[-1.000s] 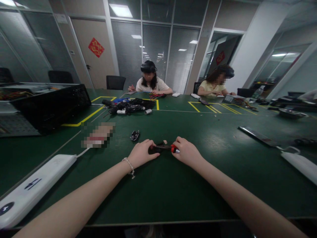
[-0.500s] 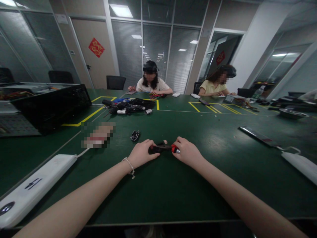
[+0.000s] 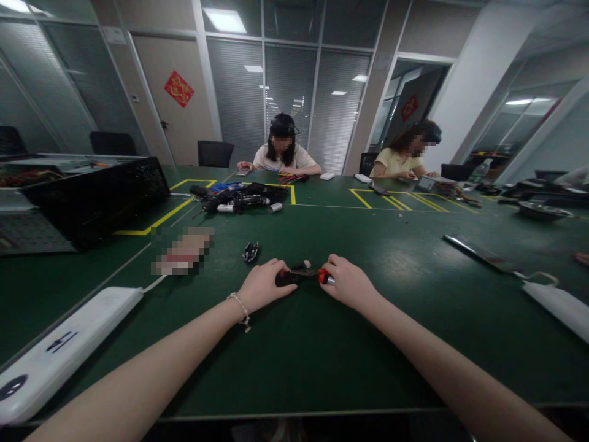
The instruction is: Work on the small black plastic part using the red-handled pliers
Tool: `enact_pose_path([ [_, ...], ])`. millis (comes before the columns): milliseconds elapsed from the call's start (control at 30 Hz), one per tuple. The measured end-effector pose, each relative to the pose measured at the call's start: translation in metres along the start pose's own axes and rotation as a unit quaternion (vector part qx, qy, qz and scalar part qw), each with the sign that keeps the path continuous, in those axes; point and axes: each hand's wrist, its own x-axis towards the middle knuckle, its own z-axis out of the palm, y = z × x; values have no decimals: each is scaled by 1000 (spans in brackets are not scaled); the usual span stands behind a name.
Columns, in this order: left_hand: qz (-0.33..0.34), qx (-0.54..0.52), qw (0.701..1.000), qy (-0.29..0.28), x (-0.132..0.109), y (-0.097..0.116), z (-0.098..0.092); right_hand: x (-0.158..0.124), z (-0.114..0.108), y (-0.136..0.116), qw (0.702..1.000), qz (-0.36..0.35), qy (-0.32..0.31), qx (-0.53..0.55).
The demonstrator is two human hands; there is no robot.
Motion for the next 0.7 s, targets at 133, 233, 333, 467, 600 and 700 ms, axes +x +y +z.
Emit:
enact_pose_path([
  [133, 6, -3, 1000, 2, 0, -1, 1, 0, 1, 0, 1000, 0, -1, 3],
  [233, 5, -1, 1000, 2, 0, -1, 0, 0, 2, 0, 1000, 0, -2, 4],
  [333, 2, -3, 1000, -1, 0, 0, 0, 0, 2, 1, 1000, 0, -2, 4],
  [467, 1, -4, 1000, -1, 0, 0, -1, 0, 1, 1, 1000, 2, -6, 6],
  [600, -4, -5, 1000, -3, 0, 1, -1, 1, 0, 0, 1000, 4, -8, 5],
  [700, -5, -6, 1000, -3, -1, 1, -1, 1, 1, -1, 1000, 6, -8, 6],
])
